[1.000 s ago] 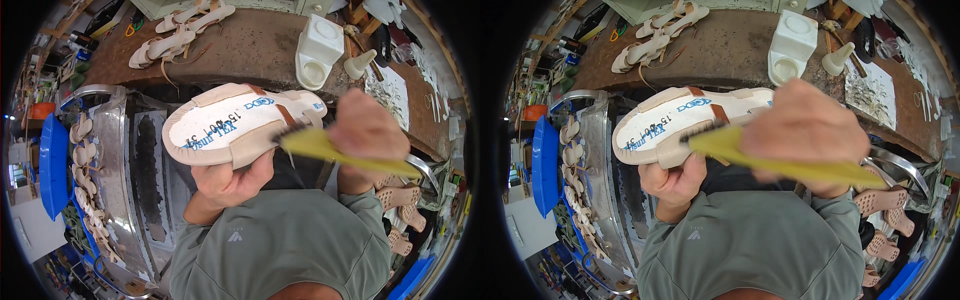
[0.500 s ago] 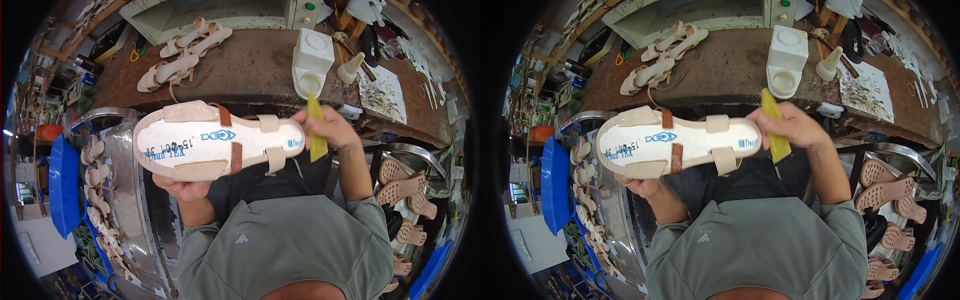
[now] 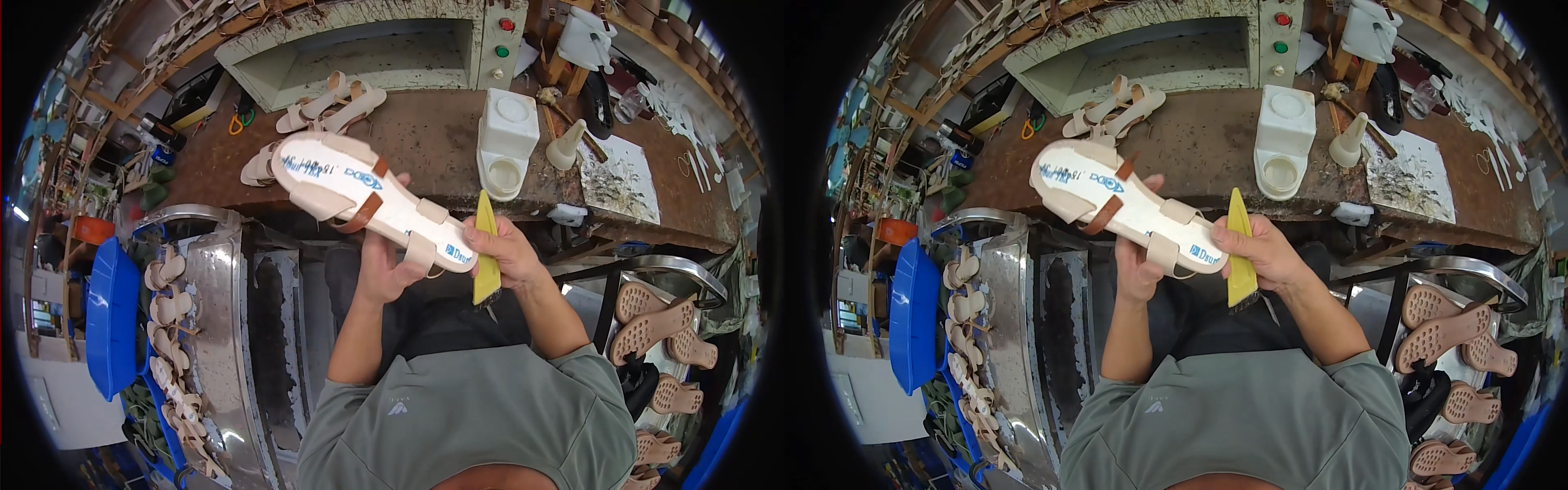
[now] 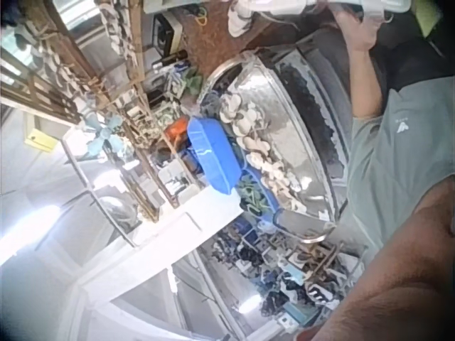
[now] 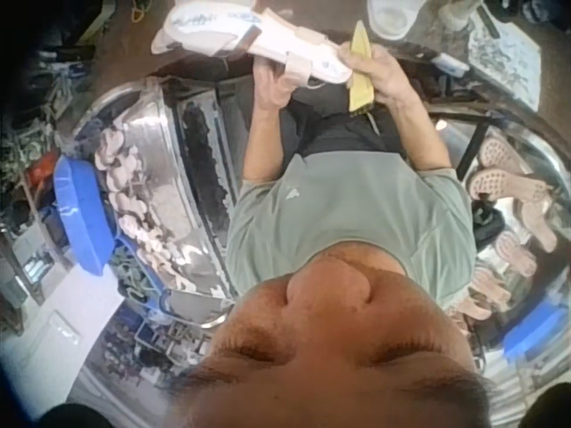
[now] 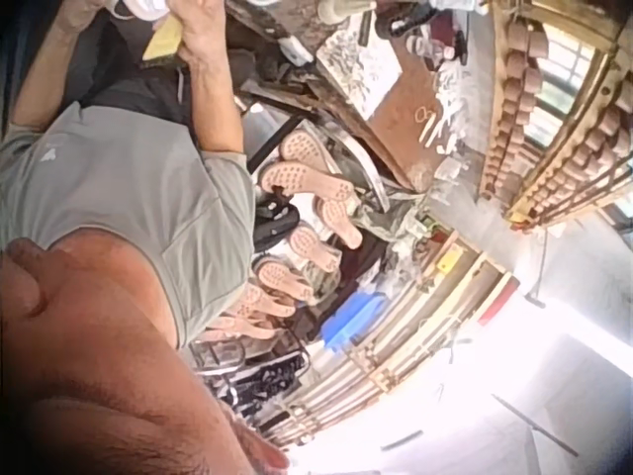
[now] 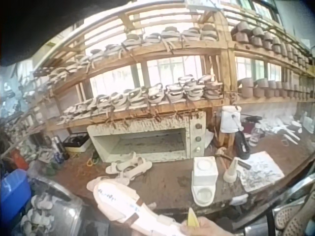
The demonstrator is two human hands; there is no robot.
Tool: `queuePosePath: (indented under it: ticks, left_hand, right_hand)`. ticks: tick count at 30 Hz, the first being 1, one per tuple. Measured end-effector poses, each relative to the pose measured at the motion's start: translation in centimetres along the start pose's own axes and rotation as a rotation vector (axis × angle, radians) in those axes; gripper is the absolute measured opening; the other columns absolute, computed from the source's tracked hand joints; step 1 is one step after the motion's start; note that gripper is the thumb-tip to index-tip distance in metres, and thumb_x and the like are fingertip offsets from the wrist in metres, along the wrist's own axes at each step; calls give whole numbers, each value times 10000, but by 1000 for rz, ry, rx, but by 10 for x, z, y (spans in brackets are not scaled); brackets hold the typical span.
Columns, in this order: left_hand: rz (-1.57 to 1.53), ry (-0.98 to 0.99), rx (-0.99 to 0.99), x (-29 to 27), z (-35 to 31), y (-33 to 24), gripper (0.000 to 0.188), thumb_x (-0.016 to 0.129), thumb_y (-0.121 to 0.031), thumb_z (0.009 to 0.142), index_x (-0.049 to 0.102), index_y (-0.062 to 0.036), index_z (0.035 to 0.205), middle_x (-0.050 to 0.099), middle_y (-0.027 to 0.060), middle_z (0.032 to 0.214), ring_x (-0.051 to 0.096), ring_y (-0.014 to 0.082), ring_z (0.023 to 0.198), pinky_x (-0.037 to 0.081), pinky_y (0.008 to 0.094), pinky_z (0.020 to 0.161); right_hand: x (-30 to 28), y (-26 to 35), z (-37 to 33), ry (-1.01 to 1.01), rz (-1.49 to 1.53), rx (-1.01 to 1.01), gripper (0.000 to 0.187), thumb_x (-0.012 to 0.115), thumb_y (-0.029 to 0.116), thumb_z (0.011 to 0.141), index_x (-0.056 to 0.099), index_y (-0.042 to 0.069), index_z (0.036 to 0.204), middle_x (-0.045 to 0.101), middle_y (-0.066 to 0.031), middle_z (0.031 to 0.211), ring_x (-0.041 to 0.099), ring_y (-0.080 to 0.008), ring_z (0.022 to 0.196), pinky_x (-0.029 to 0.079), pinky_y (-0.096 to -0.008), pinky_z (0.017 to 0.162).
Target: The person applies glue to the sole and strap areas of a beige high-heeled shoe using a brush. They repeatedly dip the brush into a white container and spread the adhesive on the shoe's bottom and sides before placing it on a workbench.
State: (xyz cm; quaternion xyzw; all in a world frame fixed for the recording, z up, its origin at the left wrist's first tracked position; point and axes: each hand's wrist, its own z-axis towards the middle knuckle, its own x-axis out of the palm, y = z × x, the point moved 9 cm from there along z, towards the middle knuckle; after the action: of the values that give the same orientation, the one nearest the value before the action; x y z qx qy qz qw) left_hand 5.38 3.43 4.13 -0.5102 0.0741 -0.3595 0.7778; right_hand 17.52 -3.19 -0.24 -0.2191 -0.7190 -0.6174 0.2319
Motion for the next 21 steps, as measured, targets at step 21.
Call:
queuePosePath:
  ticks: [21]
  left_hand:
    - [-292,-240,-313,-36,-5,103,342,566,-214,817,513,97,948,606,190,952,608,229,853,475,329,812]
  right_hand:
    - [-168,76,0,-659,-607,-353,173,623,107,855,648,-13,977,638,-43,818,561,-76,660,473,-199,586]
